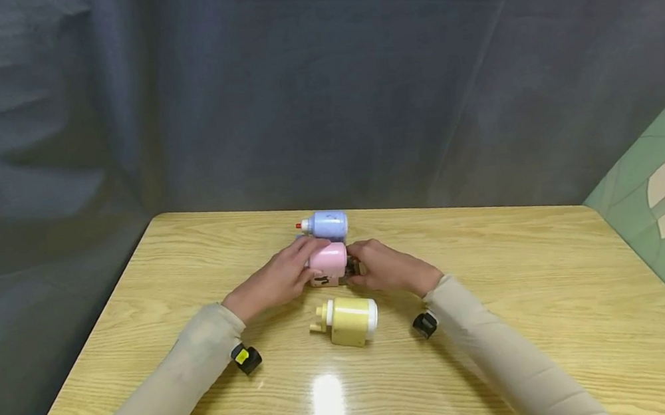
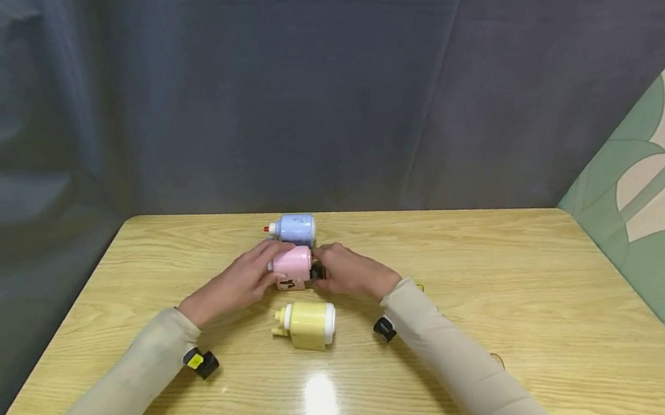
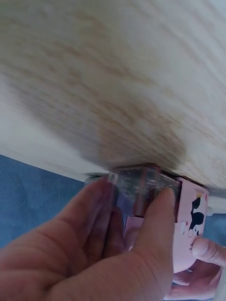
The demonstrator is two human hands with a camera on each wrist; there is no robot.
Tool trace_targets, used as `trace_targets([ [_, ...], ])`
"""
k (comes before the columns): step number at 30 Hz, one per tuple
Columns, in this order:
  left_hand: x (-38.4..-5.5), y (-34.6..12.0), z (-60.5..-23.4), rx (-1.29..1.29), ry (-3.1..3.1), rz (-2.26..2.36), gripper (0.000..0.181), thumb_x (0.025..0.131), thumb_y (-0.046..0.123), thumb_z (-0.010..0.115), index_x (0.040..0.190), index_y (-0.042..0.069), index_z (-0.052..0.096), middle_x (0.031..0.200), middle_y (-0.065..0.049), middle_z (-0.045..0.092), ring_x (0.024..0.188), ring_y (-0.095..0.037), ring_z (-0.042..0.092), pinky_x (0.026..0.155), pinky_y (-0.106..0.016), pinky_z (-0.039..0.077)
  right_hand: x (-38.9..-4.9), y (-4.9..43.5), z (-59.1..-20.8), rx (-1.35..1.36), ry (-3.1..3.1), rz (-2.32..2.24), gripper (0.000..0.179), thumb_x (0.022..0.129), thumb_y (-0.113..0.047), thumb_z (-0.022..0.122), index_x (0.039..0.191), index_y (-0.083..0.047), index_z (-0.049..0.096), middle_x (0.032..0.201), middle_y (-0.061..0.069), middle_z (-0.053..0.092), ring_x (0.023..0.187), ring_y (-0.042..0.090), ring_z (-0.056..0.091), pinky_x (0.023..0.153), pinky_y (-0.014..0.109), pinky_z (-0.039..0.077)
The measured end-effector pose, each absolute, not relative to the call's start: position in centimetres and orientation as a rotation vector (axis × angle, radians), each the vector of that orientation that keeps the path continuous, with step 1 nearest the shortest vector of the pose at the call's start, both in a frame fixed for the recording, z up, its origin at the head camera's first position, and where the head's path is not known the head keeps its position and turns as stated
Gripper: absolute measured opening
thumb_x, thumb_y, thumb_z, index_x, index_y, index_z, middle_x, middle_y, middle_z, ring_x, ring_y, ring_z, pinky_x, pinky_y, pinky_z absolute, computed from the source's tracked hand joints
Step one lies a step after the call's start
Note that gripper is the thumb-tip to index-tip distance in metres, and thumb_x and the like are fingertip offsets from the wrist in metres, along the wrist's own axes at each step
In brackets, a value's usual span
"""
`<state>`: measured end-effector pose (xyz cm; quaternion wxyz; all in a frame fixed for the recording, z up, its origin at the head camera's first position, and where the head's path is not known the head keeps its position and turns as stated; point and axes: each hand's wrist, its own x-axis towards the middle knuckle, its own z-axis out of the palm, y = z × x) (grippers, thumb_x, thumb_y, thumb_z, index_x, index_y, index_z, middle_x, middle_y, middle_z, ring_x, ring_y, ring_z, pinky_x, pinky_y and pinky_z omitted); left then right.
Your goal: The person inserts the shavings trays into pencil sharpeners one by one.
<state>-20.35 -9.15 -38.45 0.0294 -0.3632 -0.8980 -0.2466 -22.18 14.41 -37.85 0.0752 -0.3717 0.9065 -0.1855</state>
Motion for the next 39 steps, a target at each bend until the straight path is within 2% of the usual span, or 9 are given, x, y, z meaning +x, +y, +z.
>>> trace_targets([
  [5,-20.4,-9.2,-38.4,-1.111,-2.779,-0.762,0.046,0.097,0.011,0.058,0.141,0.013,0.042,0.13,-0.014,0.052,0.115,-0.028,0.059,0.097,-0.042,0.051,-22.5,14.5,-38.1,-1.101,2.702,-0.639,0.033,0.082,-0.013,0.078,0.111,-0.008,0.063,0.108,0.003,0.069,0.098,0.012,0.064,0.086,0.031,0.053],
  [9,-20.4,-9.2,-38.4,-1.106,-2.785,-0.759,0.046,0.097,0.012,0.058,0.141,0.013,0.042,0.13,-0.014,0.052,0.116,-0.028,0.058,0.098,-0.042,0.05,-22.6,14.6,-38.3,-1.101,2.711,-0.688,0.037,0.079,-0.014,0.081,0.111,-0.006,0.064,0.108,0.005,0.069,0.101,0.015,0.065,0.088,0.031,0.054],
  [14,-20.3,-9.2,-38.2,-1.099,-2.798,-0.754,0.047,0.097,0.012,0.058,0.141,0.013,0.041,0.13,-0.014,0.052,0.116,-0.028,0.058,0.098,-0.042,0.05,-22.8,14.6,-38.2,-1.118,2.708,-0.702,0.034,0.077,-0.017,0.083,0.105,-0.007,0.067,0.1,0.005,0.07,0.091,0.016,0.066,0.08,0.031,0.056],
  [22,-20.4,-9.1,-38.2,-1.098,-2.797,-0.754,0.047,0.097,0.013,0.058,0.141,0.013,0.042,0.129,-0.014,0.052,0.115,-0.029,0.058,0.097,-0.042,0.051,-22.7,14.3,-37.8,-1.091,2.661,-0.73,0.029,0.078,-0.013,0.082,0.1,-0.004,0.066,0.094,0.008,0.072,0.082,0.014,0.069,0.072,0.021,0.055],
  [30,-20.5,-8.7,-38.4,-1.133,-2.769,-0.768,0.046,0.096,0.012,0.059,0.14,0.01,0.043,0.13,-0.014,0.052,0.116,-0.029,0.058,0.099,-0.043,0.049,-22.7,13.5,-38.4,-1.029,2.686,-0.825,0.043,0.077,-0.02,0.083,0.11,-0.002,0.062,0.095,0.008,0.072,0.079,0.008,0.066,0.07,0.02,0.053],
  [39,-20.3,-8.6,-38.3,-1.134,-2.775,-0.774,0.046,0.097,0.012,0.058,0.14,0.011,0.042,0.131,-0.014,0.051,0.117,-0.028,0.057,0.099,-0.043,0.049,-22.7,13.4,-38.6,-1.003,2.691,-0.843,0.041,0.078,-0.017,0.083,0.11,-0.002,0.062,0.095,0.008,0.072,0.078,0.009,0.066,0.068,0.02,0.053],
])
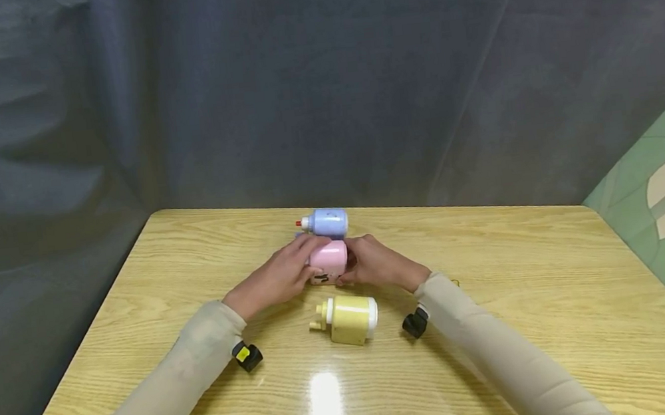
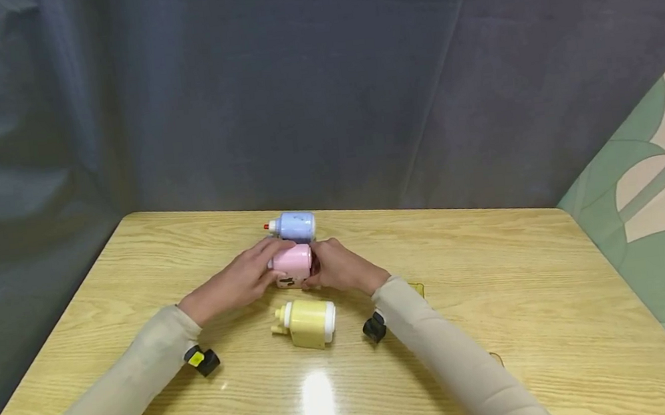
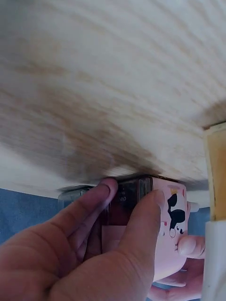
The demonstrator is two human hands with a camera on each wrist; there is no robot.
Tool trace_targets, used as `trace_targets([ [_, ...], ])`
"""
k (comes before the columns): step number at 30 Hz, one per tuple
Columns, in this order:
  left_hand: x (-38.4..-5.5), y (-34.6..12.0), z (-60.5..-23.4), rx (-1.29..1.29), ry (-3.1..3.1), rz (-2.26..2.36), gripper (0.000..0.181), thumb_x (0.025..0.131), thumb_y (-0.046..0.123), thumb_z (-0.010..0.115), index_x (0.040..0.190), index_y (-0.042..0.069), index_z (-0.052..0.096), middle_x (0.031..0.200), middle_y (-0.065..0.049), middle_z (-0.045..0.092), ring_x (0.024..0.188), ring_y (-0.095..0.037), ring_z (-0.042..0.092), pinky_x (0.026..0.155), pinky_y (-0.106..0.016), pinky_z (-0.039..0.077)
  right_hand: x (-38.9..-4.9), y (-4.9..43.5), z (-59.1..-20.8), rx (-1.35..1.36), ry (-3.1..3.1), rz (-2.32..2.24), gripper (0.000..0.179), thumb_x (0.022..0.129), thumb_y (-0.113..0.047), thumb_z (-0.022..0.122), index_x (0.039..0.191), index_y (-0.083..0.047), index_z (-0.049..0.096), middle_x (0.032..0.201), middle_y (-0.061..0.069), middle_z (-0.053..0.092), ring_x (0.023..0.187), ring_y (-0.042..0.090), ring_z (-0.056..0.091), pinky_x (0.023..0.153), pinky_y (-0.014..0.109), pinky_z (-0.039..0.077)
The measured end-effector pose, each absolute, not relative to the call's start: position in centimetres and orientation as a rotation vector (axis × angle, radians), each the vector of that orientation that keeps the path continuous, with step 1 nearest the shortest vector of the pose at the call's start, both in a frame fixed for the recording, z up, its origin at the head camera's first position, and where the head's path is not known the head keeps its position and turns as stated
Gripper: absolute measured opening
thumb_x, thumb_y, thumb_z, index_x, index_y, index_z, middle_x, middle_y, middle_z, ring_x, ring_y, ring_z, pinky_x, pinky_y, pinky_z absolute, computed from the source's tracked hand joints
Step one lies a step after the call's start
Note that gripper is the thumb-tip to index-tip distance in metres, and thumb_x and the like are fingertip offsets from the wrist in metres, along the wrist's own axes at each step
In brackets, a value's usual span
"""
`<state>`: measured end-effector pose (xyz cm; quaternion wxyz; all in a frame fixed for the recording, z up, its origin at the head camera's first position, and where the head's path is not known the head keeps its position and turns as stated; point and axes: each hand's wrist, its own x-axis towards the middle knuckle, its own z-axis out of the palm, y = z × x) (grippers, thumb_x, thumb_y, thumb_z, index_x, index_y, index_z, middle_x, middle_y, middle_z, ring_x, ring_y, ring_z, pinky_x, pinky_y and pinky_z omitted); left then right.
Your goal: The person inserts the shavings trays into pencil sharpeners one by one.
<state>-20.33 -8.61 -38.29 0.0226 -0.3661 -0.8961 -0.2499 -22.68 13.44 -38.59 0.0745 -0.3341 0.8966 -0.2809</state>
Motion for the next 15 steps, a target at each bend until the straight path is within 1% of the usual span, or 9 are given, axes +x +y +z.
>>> trace_targets([
  [5,-20.3,-8.9,-38.2,-1.117,-2.792,-0.74,0.049,0.098,0.012,0.057,0.144,0.012,0.041,0.136,-0.014,0.049,0.124,-0.029,0.053,0.102,-0.044,0.047,-22.9,13.3,-38.9,-1.0,2.681,-0.864,0.041,0.078,-0.018,0.082,0.111,-0.002,0.063,0.095,0.008,0.073,0.079,0.011,0.067,0.069,0.019,0.053],
  [7,-20.2,-9.0,-38.2,-1.107,-2.794,-0.717,0.05,0.098,0.013,0.057,0.145,0.014,0.04,0.139,-0.013,0.047,0.127,-0.029,0.051,0.103,-0.044,0.047,-22.9,13.4,-38.8,-0.991,2.67,-0.871,0.04,0.079,-0.018,0.081,0.111,-0.003,0.063,0.096,0.008,0.072,0.081,0.013,0.069,0.07,0.02,0.054],
  [9,-20.2,-9.1,-38.3,-1.098,-2.796,-0.697,0.052,0.098,0.017,0.057,0.147,0.016,0.039,0.143,-0.011,0.046,0.131,-0.029,0.048,0.104,-0.045,0.046,-22.8,13.7,-38.7,-0.97,2.67,-0.862,0.04,0.079,-0.016,0.081,0.112,-0.003,0.063,0.099,0.008,0.071,0.086,0.017,0.069,0.074,0.024,0.055],
  [12,-20.2,-9.2,-38.3,-1.088,-2.791,-0.667,0.054,0.098,0.022,0.057,0.148,0.017,0.038,0.147,-0.01,0.044,0.134,-0.029,0.046,0.106,-0.045,0.044,-22.4,14.6,-38.0,-0.937,2.685,-0.821,0.048,0.081,-0.016,0.08,0.122,-0.002,0.06,0.112,0.012,0.068,0.095,0.025,0.068,0.083,0.033,0.056],
  [15,-20.1,-9.4,-38.3,-1.069,-2.76,-0.617,0.055,0.098,0.028,0.058,0.149,0.018,0.038,0.15,-0.01,0.043,0.134,-0.031,0.046,0.107,-0.048,0.042,-21.6,15.7,-37.1,-0.911,2.743,-0.735,0.061,0.083,-0.022,0.078,0.134,-0.001,0.053,0.126,0.017,0.063,0.105,0.03,0.065,0.09,0.04,0.053],
])
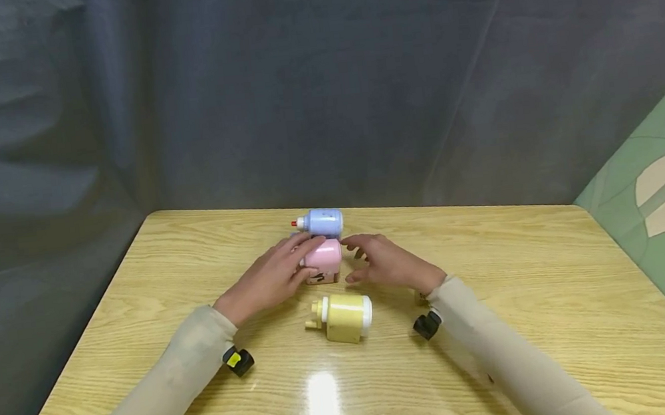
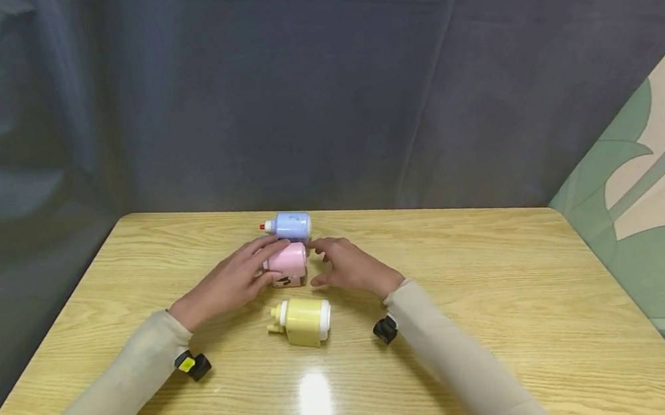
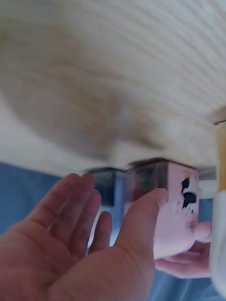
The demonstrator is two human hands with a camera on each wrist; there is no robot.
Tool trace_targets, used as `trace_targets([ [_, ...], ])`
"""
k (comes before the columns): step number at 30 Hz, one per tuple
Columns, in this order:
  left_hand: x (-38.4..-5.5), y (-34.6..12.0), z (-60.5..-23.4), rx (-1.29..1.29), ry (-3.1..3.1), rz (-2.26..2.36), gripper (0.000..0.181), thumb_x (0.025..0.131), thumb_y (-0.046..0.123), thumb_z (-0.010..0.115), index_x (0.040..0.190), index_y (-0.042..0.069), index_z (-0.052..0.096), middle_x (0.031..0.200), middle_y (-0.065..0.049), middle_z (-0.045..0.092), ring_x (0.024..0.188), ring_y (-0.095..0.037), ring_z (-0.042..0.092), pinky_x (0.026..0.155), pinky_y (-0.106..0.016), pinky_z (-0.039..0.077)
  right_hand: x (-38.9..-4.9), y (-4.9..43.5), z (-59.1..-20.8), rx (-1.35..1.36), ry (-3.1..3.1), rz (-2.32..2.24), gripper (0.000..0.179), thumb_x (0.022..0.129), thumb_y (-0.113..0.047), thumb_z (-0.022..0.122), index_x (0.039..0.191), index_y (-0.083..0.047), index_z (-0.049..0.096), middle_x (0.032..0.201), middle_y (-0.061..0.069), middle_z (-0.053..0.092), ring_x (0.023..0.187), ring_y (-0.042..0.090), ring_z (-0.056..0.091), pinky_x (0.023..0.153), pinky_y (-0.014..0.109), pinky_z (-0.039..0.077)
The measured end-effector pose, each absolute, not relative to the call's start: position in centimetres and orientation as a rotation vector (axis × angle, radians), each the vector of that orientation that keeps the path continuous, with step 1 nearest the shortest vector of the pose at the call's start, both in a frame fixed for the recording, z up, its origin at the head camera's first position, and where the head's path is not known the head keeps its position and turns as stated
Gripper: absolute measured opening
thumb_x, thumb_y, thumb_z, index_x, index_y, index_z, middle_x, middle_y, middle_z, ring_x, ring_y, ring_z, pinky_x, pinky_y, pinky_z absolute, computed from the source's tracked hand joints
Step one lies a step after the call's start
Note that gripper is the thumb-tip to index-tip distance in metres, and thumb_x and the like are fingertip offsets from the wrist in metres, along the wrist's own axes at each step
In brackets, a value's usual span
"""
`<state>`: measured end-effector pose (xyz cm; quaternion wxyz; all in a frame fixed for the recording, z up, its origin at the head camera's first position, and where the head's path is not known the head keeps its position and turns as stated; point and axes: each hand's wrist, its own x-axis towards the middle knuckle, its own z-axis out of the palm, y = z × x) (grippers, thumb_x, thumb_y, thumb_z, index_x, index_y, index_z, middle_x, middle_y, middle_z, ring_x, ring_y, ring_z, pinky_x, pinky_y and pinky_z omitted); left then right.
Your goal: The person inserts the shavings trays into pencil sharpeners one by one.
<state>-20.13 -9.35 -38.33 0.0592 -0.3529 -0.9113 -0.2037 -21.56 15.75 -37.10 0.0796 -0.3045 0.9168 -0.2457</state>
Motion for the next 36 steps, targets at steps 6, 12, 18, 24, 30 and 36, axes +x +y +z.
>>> trace_targets([
  [6,-19.3,-10.2,-38.1,-1.03,-2.657,-0.539,0.054,0.098,0.032,0.057,0.147,0.016,0.042,0.149,-0.01,0.045,0.136,-0.03,0.044,0.109,-0.052,0.039,-19.6,18.0,-35.5,-0.899,2.871,-0.552,0.074,0.086,-0.04,0.072,0.146,-0.008,0.043,0.145,0.016,0.049,0.129,0.033,0.052,0.102,0.048,0.046],
  [12,-17.8,-11.3,-38.1,-1.012,-2.592,-0.474,0.056,0.097,0.042,0.056,0.145,0.015,0.045,0.149,-0.01,0.045,0.138,-0.029,0.042,0.114,-0.049,0.033,-18.0,20.3,-35.1,-0.991,2.981,-0.421,0.083,0.083,-0.045,0.074,0.15,-0.012,0.038,0.152,0.019,0.04,0.137,0.038,0.042,0.108,0.056,0.037],
  [18,-16.0,-11.9,-38.2,-1.015,-2.601,-0.456,0.064,0.093,0.055,0.053,0.144,0.018,0.046,0.148,-0.007,0.048,0.137,-0.028,0.044,0.115,-0.048,0.031,-16.7,22.0,-35.2,-0.946,2.984,-0.37,0.089,0.081,-0.049,0.075,0.152,-0.016,0.032,0.157,0.016,0.031,0.142,0.039,0.033,0.113,0.06,0.027],
  [24,-14.1,-11.9,-38.6,-1.05,-2.602,-0.512,0.074,0.087,0.06,0.059,0.145,0.017,0.045,0.145,-0.007,0.051,0.134,-0.028,0.047,0.111,-0.05,0.037,-15.4,23.7,-35.6,-0.822,2.937,-0.372,0.095,0.079,-0.05,0.075,0.155,-0.02,0.026,0.159,0.017,0.026,0.14,0.042,0.035,0.106,0.063,0.034],
  [30,-12.8,-11.5,-39.4,-1.109,-2.634,-0.596,0.078,0.085,0.058,0.064,0.148,0.019,0.04,0.147,-0.004,0.049,0.132,-0.025,0.049,0.107,-0.047,0.042,-14.5,25.2,-36.3,-0.721,2.91,-0.387,0.094,0.08,-0.048,0.075,0.154,-0.015,0.028,0.157,0.02,0.029,0.136,0.046,0.039,0.101,0.065,0.038],
  [36,-12.2,-10.4,-40.3,-1.142,-2.703,-0.699,0.08,0.087,0.056,0.063,0.152,0.021,0.033,0.15,-0.005,0.044,0.132,-0.024,0.05,0.105,-0.046,0.045,-13.9,25.8,-36.6,-0.674,2.903,-0.344,0.083,0.081,-0.039,0.077,0.147,-0.004,0.04,0.147,0.023,0.043,0.128,0.046,0.048,0.096,0.06,0.044],
])
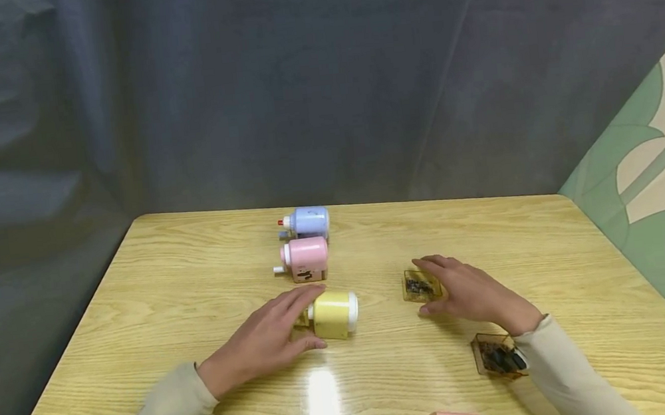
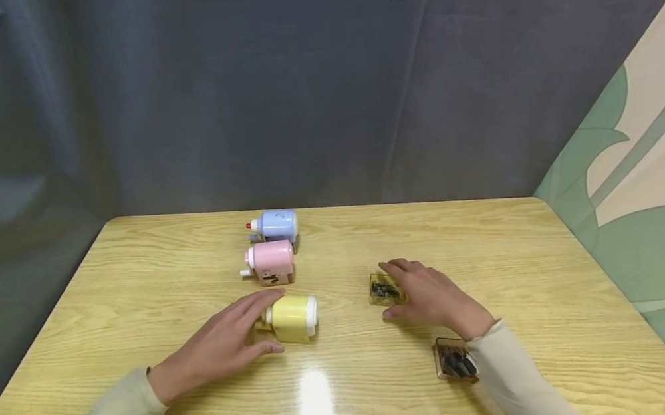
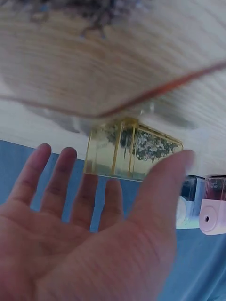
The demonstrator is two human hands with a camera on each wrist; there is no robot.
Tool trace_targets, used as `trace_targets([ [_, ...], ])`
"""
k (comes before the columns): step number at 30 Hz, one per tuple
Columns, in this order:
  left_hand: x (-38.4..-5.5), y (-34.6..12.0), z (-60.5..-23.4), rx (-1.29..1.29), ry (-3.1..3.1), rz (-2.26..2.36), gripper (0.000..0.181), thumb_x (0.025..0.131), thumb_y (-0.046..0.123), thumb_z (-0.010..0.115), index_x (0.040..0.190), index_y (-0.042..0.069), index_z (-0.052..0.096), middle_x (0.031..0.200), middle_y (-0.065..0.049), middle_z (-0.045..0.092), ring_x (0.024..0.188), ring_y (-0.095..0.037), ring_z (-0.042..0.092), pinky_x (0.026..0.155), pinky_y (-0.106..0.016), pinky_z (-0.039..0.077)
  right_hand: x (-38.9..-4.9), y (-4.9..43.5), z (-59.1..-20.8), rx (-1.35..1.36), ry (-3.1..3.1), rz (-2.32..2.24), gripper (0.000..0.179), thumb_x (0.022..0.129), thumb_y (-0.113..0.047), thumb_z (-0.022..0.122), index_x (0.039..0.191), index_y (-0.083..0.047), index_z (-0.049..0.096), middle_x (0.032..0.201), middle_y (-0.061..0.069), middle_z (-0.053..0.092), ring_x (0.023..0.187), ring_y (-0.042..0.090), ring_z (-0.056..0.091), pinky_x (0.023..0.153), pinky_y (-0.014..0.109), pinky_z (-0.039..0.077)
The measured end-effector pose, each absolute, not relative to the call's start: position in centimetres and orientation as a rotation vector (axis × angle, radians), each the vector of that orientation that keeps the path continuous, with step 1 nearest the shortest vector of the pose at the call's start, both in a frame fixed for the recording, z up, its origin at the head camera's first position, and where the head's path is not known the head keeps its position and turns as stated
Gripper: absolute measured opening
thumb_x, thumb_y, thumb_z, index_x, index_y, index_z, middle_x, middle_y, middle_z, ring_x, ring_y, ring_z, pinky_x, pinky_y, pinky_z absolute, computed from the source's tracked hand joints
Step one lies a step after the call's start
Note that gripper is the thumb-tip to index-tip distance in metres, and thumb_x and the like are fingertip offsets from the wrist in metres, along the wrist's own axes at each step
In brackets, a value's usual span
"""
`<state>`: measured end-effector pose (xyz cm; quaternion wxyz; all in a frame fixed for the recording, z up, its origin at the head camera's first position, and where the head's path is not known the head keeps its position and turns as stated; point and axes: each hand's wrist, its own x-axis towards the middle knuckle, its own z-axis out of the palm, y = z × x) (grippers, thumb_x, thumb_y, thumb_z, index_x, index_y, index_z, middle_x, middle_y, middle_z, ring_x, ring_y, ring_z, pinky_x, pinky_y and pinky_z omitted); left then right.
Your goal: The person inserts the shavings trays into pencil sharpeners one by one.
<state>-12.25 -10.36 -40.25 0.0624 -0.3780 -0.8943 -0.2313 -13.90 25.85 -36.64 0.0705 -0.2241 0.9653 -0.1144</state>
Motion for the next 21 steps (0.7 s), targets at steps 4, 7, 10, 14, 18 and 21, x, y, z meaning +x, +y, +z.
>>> trace_targets([
  [4,-12.2,-9.76,-40.54,-1.143,-2.677,-0.727,0.071,0.091,0.047,0.063,0.149,0.015,0.036,0.145,-0.008,0.05,0.128,-0.024,0.054,0.102,-0.043,0.047,-13.93,26.04,-36.82,-0.676,2.91,-0.302,0.072,0.084,-0.032,0.076,0.142,-0.001,0.046,0.14,0.024,0.051,0.122,0.043,0.053,0.093,0.056,0.048],
  [7,-12.23,-9.42,-40.59,-1.132,-2.65,-0.754,0.063,0.093,0.04,0.063,0.144,0.012,0.041,0.139,-0.008,0.054,0.123,-0.022,0.058,0.099,-0.039,0.05,-14.07,26.12,-36.85,-0.68,2.906,-0.292,0.065,0.085,-0.027,0.075,0.139,0.0,0.049,0.135,0.023,0.055,0.119,0.041,0.056,0.091,0.054,0.05],
  [10,-12.22,-9.24,-40.57,-1.119,-2.656,-0.794,0.059,0.094,0.037,0.062,0.142,0.011,0.042,0.134,-0.007,0.056,0.116,-0.018,0.061,0.093,-0.034,0.053,-14.26,26.1,-36.81,-0.692,2.898,-0.307,0.06,0.086,-0.023,0.074,0.136,0.001,0.052,0.13,0.022,0.058,0.114,0.039,0.059,0.089,0.052,0.051],
  [14,-12.21,-9.2,-40.35,-1.118,-2.7,-0.86,0.057,0.095,0.036,0.061,0.142,0.011,0.041,0.13,-0.005,0.056,0.104,-0.011,0.062,0.083,-0.028,0.054,-14.44,26.05,-36.76,-0.706,2.878,-0.345,0.056,0.086,-0.019,0.074,0.133,0.003,0.054,0.125,0.02,0.061,0.109,0.036,0.062,0.088,0.049,0.052],
  [18,-12.21,-9.28,-40.01,-1.107,-2.748,-0.929,0.056,0.095,0.036,0.061,0.142,0.012,0.04,0.127,-0.003,0.056,0.097,-0.007,0.059,0.08,-0.026,0.053,-14.58,26.04,-36.73,-0.706,2.85,-0.39,0.055,0.086,-0.017,0.074,0.132,0.005,0.054,0.123,0.02,0.062,0.11,0.037,0.061,0.089,0.049,0.052],
  [21,-12.31,-9.45,-39.91,-1.087,-2.755,-0.946,0.056,0.095,0.036,0.061,0.141,0.012,0.041,0.125,-0.002,0.056,0.097,-0.007,0.059,0.08,-0.027,0.053,-14.73,26.03,-36.69,-0.706,2.83,-0.424,0.054,0.086,-0.015,0.074,0.131,0.006,0.054,0.123,0.021,0.062,0.112,0.038,0.06,0.091,0.05,0.051],
])
